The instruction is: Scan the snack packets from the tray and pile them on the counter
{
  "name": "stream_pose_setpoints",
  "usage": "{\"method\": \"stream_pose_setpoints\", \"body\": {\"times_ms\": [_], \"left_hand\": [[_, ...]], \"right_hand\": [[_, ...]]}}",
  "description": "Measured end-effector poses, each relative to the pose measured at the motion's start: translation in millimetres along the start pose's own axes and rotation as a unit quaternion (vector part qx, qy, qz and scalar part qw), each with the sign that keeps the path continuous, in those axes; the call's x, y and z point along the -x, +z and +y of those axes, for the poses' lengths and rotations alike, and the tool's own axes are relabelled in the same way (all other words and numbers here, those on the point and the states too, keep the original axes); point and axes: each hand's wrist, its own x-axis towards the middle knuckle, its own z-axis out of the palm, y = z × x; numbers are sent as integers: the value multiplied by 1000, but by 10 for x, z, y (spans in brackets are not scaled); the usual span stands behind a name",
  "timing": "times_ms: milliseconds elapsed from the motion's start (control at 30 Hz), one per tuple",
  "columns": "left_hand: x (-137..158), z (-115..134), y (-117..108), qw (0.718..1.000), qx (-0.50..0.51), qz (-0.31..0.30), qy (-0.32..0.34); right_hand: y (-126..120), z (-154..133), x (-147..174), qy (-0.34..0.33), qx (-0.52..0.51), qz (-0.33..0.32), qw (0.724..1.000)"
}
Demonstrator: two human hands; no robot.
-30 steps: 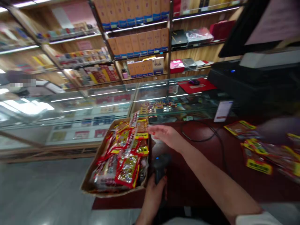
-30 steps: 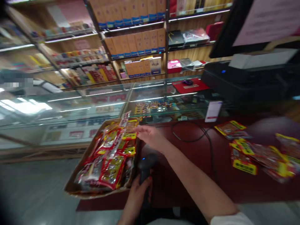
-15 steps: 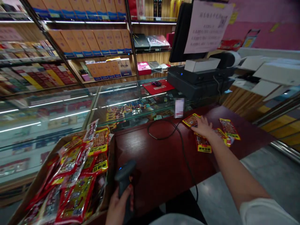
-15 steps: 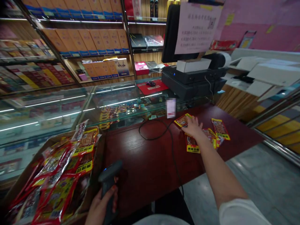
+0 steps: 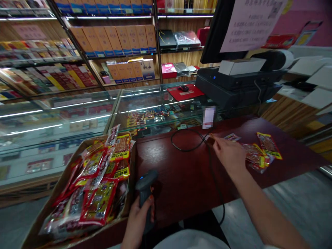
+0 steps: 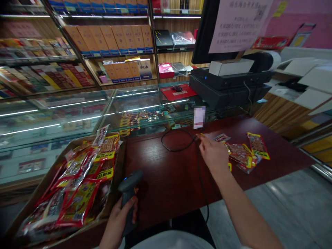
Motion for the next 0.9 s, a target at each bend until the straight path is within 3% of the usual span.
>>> {"method": "stream_pose_setpoints", "body": {"times_ms": [167,267,367,500,600,733,900], "left_hand": [[22,26,24,1000,20,11,2],[30,28,24,1000,17,9,6],[39,28,18,1000,7,5,13],[47,37,27,1000,5,3,9],[48,44,38,1000,13,6,7],[41,27,34,1000,17,4,4],[63,7,27,1000,-5,-10,6]], "right_hand": [[191,-1007,722,-147,-91,-82,981],[327,-1285,918,-190,-138,-120,965],[358,-1184,759,-204,-171,-138,954],[370,-841,255,-235,-181,-172,939],[401,-735,-20,-279,-176,-215,919],[415,-773,-126,-288,-169,-231,914],[406,-783,-77,-234,-206,-237,920]]}}
